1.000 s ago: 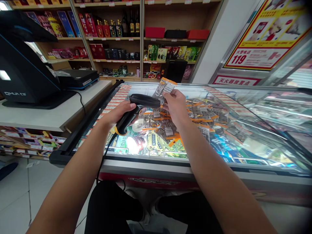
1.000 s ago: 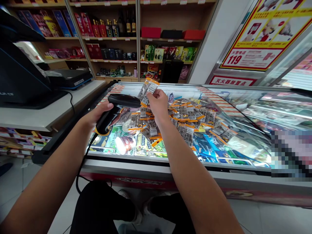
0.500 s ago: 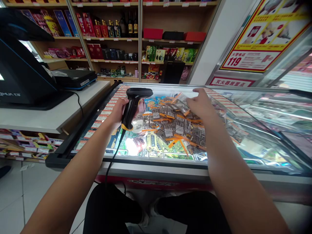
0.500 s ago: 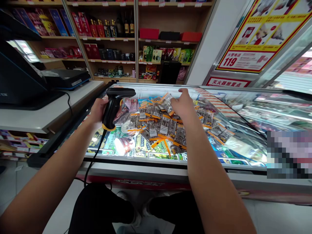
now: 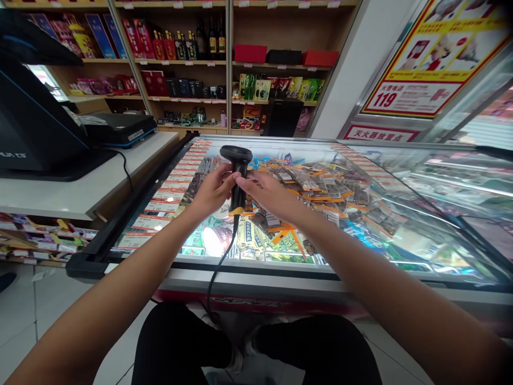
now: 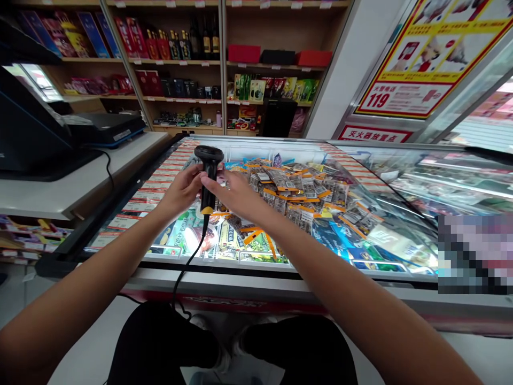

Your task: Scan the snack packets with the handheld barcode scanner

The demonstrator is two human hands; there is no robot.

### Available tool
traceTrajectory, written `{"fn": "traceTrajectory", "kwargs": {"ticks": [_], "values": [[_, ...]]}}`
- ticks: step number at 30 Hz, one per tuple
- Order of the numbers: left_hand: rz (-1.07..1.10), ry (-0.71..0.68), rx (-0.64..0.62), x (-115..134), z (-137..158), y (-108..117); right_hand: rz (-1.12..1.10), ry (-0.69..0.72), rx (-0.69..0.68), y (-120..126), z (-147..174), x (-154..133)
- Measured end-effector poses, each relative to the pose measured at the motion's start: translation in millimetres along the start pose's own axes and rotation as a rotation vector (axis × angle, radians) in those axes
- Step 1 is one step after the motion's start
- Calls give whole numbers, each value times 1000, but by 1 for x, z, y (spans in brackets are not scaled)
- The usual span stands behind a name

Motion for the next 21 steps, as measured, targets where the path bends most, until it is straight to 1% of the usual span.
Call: {"fn": "traceTrajectory", "kwargs": {"ticks": [2, 3, 5, 7, 8, 9, 10, 12, 13, 15, 17, 18, 21], "values": [[-139, -27, -40, -1, 1, -3, -164, -71, 64, -16, 0, 13], [-214, -57, -58, 0, 1, -2, -220, -79, 122, -19, 0, 20], [-361, -151, -45, 4, 2, 3, -292, -25, 277, -13, 0, 28], [-509, -220, 19, 6, 1, 11, -393, 51, 402, -1, 1, 31], [-588, -213, 43, 2, -1, 13, -462, 71, 438, 4, 2, 32], [-669, -175, 48, -6, -3, 15, -538, 72, 452, 9, 2, 32], [-749, -118, 35, -15, -5, 15, -612, 61, 454, 14, 2, 31], [-884, 0, -40, -36, -7, 10, -725, 25, 459, 23, 4, 29], [-934, 38, -88, -44, -7, 6, -771, -9, 451, 27, 5, 29], [-993, 84, -155, -52, -6, -2, -844, -95, 422, 31, 9, 30], [-975, 117, -177, -51, -7, -4, -910, -168, 374, 31, 11, 31], [-931, 134, -180, -50, -7, -3, -936, -195, 341, 30, 11, 31], [-741, 195, -139, -44, -9, 11, -936, -264, 214, 22, 13, 33]]}}
Point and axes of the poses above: each hand's wrist, its own z-axis away from the middle knuckle, its own y-axis out of the back of the hand, x = y × z, the point moved 8 cm from there along -z, towards the middle knuckle, and after that the axes turned 9 degrees about y, right-handed, at the moved point
